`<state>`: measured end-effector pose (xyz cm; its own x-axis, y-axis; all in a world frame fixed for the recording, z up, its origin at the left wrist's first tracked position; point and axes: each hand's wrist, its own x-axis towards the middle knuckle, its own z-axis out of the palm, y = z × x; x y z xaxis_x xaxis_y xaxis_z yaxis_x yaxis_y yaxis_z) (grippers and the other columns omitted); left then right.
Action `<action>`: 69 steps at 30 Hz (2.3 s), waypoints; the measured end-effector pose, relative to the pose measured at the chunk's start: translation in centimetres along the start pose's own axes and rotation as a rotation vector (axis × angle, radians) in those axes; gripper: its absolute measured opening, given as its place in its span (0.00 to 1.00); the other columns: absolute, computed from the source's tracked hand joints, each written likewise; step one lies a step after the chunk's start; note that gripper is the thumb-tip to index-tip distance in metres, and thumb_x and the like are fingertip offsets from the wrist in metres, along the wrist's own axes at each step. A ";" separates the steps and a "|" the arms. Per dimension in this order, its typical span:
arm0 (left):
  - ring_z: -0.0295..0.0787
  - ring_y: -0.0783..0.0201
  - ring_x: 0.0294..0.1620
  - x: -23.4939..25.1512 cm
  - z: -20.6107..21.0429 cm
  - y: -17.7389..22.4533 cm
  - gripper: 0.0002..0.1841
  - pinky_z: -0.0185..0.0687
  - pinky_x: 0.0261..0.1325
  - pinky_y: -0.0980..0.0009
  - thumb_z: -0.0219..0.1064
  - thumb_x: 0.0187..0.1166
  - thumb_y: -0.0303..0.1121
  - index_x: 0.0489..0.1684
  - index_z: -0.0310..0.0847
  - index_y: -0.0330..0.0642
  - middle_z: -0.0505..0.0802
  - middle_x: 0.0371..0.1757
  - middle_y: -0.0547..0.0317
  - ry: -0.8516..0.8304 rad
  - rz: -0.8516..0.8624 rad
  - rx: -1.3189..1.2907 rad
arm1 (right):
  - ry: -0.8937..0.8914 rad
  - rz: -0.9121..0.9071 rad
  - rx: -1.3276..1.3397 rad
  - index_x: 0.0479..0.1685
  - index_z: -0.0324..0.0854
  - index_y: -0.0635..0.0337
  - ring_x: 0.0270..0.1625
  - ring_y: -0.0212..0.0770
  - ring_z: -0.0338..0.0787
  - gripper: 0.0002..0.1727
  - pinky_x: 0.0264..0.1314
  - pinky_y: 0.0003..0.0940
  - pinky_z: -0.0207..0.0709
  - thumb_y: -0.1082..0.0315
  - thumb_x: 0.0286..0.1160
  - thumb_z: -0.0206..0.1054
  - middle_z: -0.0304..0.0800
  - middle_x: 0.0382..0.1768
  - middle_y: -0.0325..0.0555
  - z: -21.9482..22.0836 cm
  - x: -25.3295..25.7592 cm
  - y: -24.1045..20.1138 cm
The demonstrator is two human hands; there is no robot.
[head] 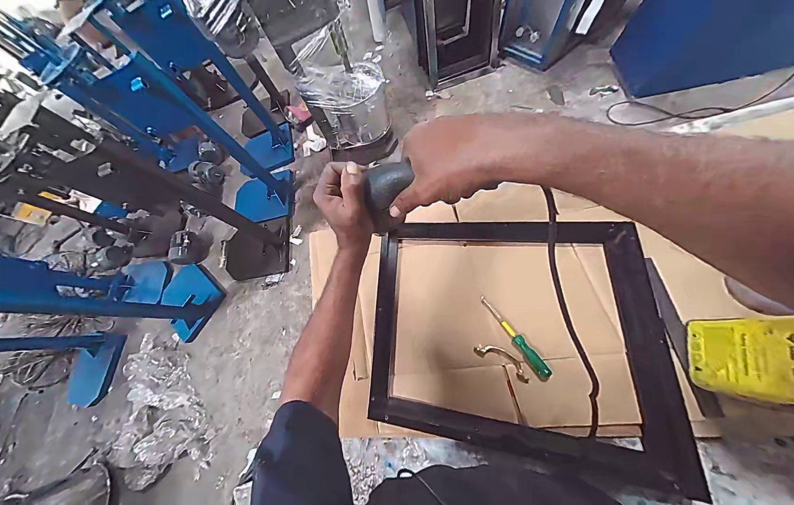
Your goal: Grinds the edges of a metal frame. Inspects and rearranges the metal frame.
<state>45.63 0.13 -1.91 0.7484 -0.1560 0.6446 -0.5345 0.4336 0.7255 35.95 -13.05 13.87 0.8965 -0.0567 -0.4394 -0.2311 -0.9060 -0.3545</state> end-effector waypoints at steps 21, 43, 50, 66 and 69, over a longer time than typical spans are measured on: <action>0.88 0.68 0.27 -0.7 -0.2 -2.7 0.16 0.88 0.35 0.67 0.57 0.86 0.41 0.31 0.80 0.41 0.88 0.25 0.62 -0.018 -0.044 0.042 | -0.030 -0.002 0.016 0.29 0.85 0.55 0.16 0.41 0.80 0.26 0.21 0.44 0.78 0.39 0.71 0.76 0.82 0.16 0.44 1.2 2.8 2.2; 0.85 0.71 0.26 -0.7 -0.6 -4.7 0.14 0.85 0.33 0.70 0.59 0.84 0.39 0.29 0.80 0.43 0.86 0.23 0.65 -0.021 -0.074 0.003 | -0.189 0.020 0.088 0.46 0.86 0.53 0.15 0.37 0.77 0.20 0.19 0.37 0.73 0.45 0.75 0.75 0.88 0.23 0.43 1.4 5.4 2.6; 0.85 0.70 0.26 -1.0 -0.5 -4.6 0.15 0.86 0.34 0.69 0.60 0.84 0.42 0.29 0.79 0.43 0.86 0.23 0.64 0.005 -0.063 0.038 | -0.180 0.007 0.050 0.51 0.86 0.51 0.17 0.39 0.76 0.19 0.20 0.39 0.71 0.52 0.70 0.81 0.86 0.23 0.44 1.3 6.0 2.8; 0.87 0.68 0.27 -0.9 -0.8 -4.8 0.17 0.87 0.35 0.68 0.57 0.86 0.43 0.29 0.78 0.42 0.87 0.24 0.62 0.021 -0.086 0.092 | -0.163 0.027 0.034 0.50 0.86 0.54 0.17 0.39 0.77 0.18 0.21 0.39 0.72 0.53 0.71 0.80 0.86 0.22 0.44 1.1 6.4 2.3; 0.87 0.68 0.27 -0.9 -0.8 -4.9 0.16 0.87 0.35 0.68 0.57 0.86 0.42 0.30 0.79 0.42 0.88 0.24 0.62 0.009 -0.086 0.076 | -0.160 0.022 0.038 0.52 0.86 0.54 0.17 0.40 0.78 0.19 0.21 0.40 0.73 0.52 0.72 0.80 0.86 0.23 0.45 1.2 6.4 2.4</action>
<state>47.88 -1.11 -6.21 0.7964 -0.1816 0.5768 -0.4958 0.3501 0.7947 40.67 -15.07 9.23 0.8198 -0.0062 -0.5726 -0.2673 -0.8885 -0.3731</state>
